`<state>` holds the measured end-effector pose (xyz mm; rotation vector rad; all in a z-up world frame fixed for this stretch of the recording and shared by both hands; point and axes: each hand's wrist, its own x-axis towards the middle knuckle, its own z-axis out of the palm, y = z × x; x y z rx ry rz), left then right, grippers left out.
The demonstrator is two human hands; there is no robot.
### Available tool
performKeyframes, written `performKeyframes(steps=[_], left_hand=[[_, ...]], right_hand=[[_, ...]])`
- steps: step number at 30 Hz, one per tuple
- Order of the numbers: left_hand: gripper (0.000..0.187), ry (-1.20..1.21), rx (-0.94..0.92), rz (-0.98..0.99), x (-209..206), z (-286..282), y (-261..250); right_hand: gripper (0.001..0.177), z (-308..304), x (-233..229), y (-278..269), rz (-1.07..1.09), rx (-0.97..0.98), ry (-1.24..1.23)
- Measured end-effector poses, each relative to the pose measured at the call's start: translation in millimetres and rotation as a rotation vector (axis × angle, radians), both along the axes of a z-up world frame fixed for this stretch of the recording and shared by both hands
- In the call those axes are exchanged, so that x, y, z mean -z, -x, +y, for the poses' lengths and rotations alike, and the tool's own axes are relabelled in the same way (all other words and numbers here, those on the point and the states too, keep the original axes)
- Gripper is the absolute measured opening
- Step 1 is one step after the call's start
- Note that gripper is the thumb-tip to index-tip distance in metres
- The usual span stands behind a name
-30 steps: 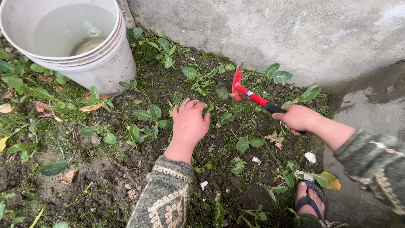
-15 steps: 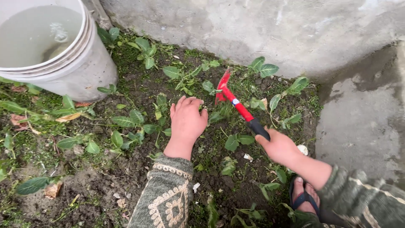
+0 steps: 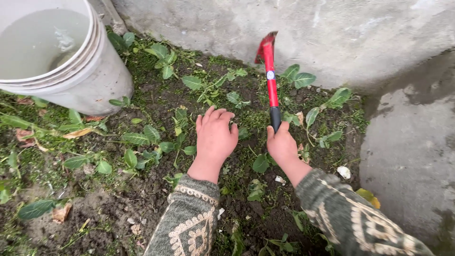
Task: Weeding a small garden bed using a hand hoe and manual picking.
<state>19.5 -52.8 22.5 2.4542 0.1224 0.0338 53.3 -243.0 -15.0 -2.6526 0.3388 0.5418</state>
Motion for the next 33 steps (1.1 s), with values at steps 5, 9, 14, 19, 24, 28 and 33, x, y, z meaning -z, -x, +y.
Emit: performKeyframes(steps=[5, 9, 14, 19, 24, 28, 33], left_hand=[[0.032, -0.041, -0.007, 0.029, 7.5, 10.4, 8.3], [0.032, -0.039, -0.015, 0.030, 16.2, 16.3, 5.9], [0.031, -0.016, -0.045, -0.026, 9.5, 11.4, 2.2], [0.031, -0.033, -0.036, -0.064, 6.0, 8.9, 3.0], [0.030, -0.044, -0.052, -0.076, 17.0, 14.8, 4.6], [0.029, -0.047, -0.048, -0.070, 19.1, 15.7, 9.2], [0.029, -0.059, -0.046, -0.025, 15.8, 21.0, 14.1]], right_hand=[[0.052, -12.0, 59.3, -25.4, 0.132, -0.033, -0.137], [0.044, -20.4, 7.1, 0.5, 0.111, 0.133, -0.272], [0.039, -1.6, -42.6, 29.3, -0.042, 0.194, -0.373], [0.044, 7.6, -41.5, 11.9, -0.157, 0.129, -0.350], [0.049, 18.4, -12.3, -4.0, -0.150, -0.031, -0.185], [0.051, 32.6, 12.2, -20.3, -0.123, -0.104, -0.095], [0.058, 16.9, 52.4, -46.4, 0.124, -0.219, 0.108]])
